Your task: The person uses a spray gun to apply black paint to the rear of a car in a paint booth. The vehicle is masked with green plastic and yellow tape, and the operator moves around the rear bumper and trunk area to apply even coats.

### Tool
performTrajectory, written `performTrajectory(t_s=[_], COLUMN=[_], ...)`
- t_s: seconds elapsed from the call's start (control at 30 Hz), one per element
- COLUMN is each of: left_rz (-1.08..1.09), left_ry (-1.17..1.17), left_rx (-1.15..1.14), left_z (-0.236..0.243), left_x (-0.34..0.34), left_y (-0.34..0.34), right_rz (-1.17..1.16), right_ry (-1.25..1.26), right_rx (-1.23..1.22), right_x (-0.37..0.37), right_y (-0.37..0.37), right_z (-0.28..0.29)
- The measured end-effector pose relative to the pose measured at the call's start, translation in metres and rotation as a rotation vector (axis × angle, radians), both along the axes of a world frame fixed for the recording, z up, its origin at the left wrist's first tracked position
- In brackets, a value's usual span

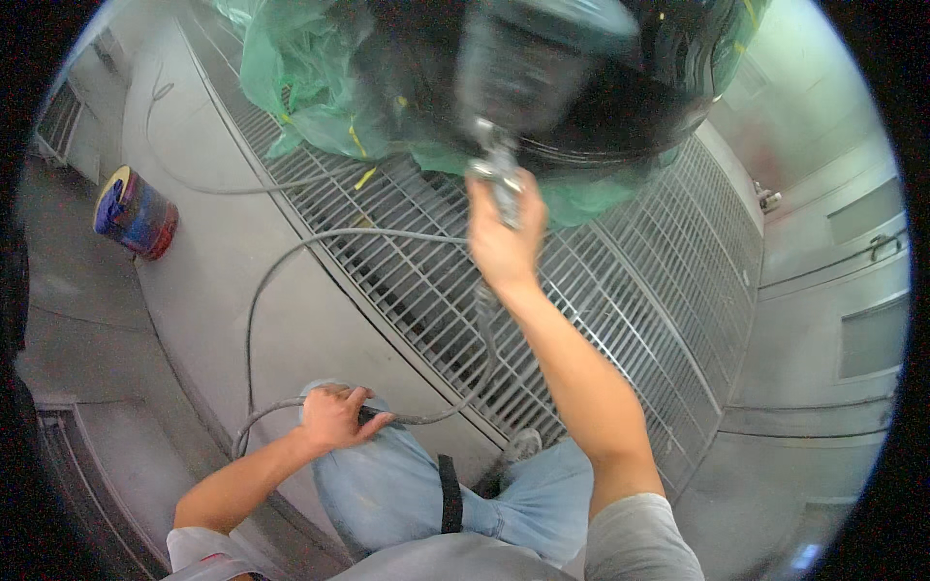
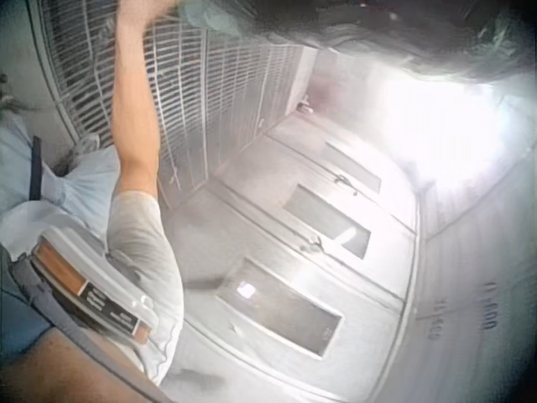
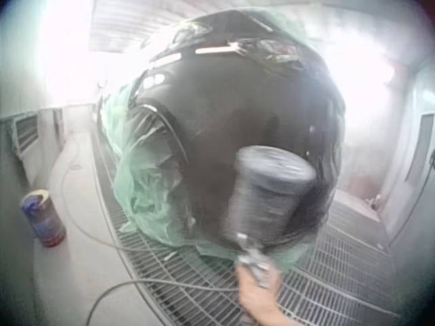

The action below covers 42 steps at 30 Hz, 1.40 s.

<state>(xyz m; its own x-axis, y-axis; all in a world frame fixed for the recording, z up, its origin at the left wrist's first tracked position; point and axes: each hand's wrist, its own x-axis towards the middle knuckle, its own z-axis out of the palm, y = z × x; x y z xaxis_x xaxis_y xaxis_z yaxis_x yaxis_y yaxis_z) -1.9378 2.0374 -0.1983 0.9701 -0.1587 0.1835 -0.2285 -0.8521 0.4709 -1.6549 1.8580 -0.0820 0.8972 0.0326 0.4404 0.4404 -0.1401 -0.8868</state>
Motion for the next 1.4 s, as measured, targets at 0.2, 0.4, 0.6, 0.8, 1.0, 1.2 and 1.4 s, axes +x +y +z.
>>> performTrajectory(t_s=[0.2, 0.4, 0.6, 0.8, 1.0, 1.2, 1.4], left_rz=[-0.052, -0.120, -0.158, -0.126, -0.052, 0.173, 0.123], left_ry=[-0.172, -0.249, -0.240, -0.280, -0.221, -0.129, -0.142], left_rx=[0.031, 0.039, 0.085, 0.071, 0.085, 0.081, 0.248], left_z=[-0.032, -0.041, -0.041, -0.027, 0.007, 0.042, 0.099], left_x=[0.027, 0.049, 0.058, 0.065, 0.068, 0.074, 0.105], left_y=[-0.014, -0.027, -0.047, -0.115, -0.207, -0.247, -0.267], right_rz=[0.039, -0.106, -0.247, -0.243, -0.276, -0.390, 0.162], right_ry=[0.161, 0.191, 0.163, 0.079, 0.220, 0.147, 0.351], right_rx=[-0.058, 0.032, 0.210, 0.319, 0.433, 0.563, 0.414], right_x=[0.037, 0.002, 0.018, 0.113, 0.223, 0.226, 0.126], right_y=[0.027, -0.121, -0.265, -0.384, -0.465, -0.464, -0.437], right_z=[-0.041, -0.018, 0.013, 0.035, 0.041, 0.002, -0.003])
